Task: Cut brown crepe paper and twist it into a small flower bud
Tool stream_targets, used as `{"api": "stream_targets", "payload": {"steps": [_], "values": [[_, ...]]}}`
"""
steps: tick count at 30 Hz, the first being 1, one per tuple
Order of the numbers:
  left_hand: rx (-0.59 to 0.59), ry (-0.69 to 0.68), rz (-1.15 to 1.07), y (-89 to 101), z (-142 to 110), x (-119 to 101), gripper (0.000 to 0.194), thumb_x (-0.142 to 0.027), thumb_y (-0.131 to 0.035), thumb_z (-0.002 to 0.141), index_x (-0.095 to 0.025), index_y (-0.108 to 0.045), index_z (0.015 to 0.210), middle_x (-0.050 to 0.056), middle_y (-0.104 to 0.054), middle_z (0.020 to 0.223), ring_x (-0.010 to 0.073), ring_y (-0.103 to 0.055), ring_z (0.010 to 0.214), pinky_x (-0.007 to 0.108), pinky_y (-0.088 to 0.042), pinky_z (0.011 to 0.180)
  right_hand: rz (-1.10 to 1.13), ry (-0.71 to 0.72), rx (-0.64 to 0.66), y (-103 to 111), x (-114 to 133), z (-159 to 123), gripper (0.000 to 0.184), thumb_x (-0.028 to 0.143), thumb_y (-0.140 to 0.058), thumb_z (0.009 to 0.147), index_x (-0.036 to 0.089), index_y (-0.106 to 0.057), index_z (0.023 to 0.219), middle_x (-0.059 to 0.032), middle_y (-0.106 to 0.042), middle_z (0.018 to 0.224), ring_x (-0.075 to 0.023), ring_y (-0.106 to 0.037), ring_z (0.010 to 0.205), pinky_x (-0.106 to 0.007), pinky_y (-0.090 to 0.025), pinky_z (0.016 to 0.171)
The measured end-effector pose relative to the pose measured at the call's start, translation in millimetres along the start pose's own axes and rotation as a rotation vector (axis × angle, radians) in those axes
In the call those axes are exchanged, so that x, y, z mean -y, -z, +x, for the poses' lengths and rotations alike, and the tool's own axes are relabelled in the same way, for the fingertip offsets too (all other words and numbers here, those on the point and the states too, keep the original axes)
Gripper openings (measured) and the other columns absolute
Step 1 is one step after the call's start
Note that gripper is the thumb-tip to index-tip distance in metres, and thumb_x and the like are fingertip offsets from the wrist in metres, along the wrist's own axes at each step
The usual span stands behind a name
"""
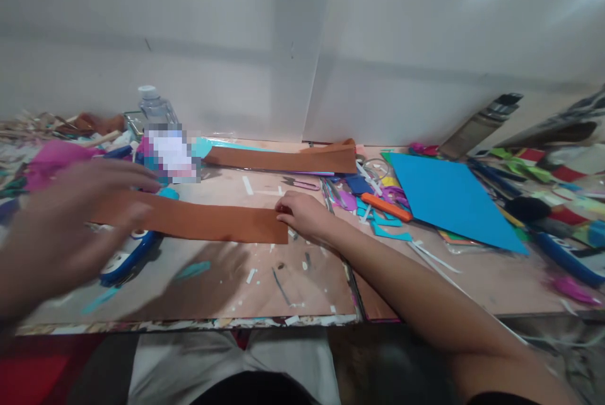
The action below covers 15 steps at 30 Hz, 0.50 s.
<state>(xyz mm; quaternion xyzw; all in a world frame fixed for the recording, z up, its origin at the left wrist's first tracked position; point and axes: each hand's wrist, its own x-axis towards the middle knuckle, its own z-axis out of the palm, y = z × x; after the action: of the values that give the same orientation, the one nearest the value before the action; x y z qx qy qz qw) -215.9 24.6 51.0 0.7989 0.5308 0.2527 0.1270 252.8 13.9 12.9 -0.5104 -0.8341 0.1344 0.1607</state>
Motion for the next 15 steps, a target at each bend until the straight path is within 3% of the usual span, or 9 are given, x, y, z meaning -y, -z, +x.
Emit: {"api": "stream_targets", "payload": {"steps": [3,6,9,15], "values": [[0.092,-0.199,0.061,-59.8,11.4,-108.5,0.063,-0.057,-0.067,0.087,-0.025,-0.061,0.140,0.011,-0.071,0.133,0.0345,-0.065,0.124,0.047,-0.054,0.100,0.055,0.075,-0.030,-7.2,-4.1,4.0,0.008,0.019,-0.067,0.096,0.019,-0.075,0.097,-0.0078,-0.073,0.101,-0.0211,-0.067,0.095,-0.032,-0.049,0.087],[0.215,-0.395,0.112,-111.1,20.2,-171.2,0.057,-0.055,-0.065,0.091,-0.022,-0.062,0.137,0.013,-0.067,0.140,0.0334,-0.061,0.129,0.047,-0.051,0.105,0.100,0.141,-0.067,-14.1,-6.6,9.3,0.010,0.018,-0.062,0.098,0.019,-0.072,0.095,-0.0083,-0.070,0.100,-0.0217,-0.065,0.097,-0.033,-0.049,0.089],[0.342,-0.516,0.185,-137.9,22.8,-183.3,0.055,-0.053,-0.061,0.096,-0.015,-0.062,0.135,0.016,-0.062,0.146,0.0347,-0.057,0.133,0.049,-0.049,0.107,0.148,0.169,-0.111,-19.3,-7.1,16.6,0.008,0.017,-0.061,0.098,0.019,-0.069,0.097,-0.0077,-0.069,0.099,-0.0217,-0.063,0.095,-0.033,-0.049,0.087],[0.348,-0.489,0.219,-144.3,19.5,-166.3,0.058,-0.057,-0.049,0.102,-0.015,-0.059,0.142,0.014,-0.059,0.151,0.0374,-0.051,0.137,0.054,-0.044,0.109,0.312,0.116,-0.216,-27.9,-8.6,23.9,0.009,0.018,-0.054,0.100,0.020,-0.063,0.101,-0.0042,-0.069,0.095,-0.0173,-0.063,0.082,-0.030,-0.050,0.076]]}}
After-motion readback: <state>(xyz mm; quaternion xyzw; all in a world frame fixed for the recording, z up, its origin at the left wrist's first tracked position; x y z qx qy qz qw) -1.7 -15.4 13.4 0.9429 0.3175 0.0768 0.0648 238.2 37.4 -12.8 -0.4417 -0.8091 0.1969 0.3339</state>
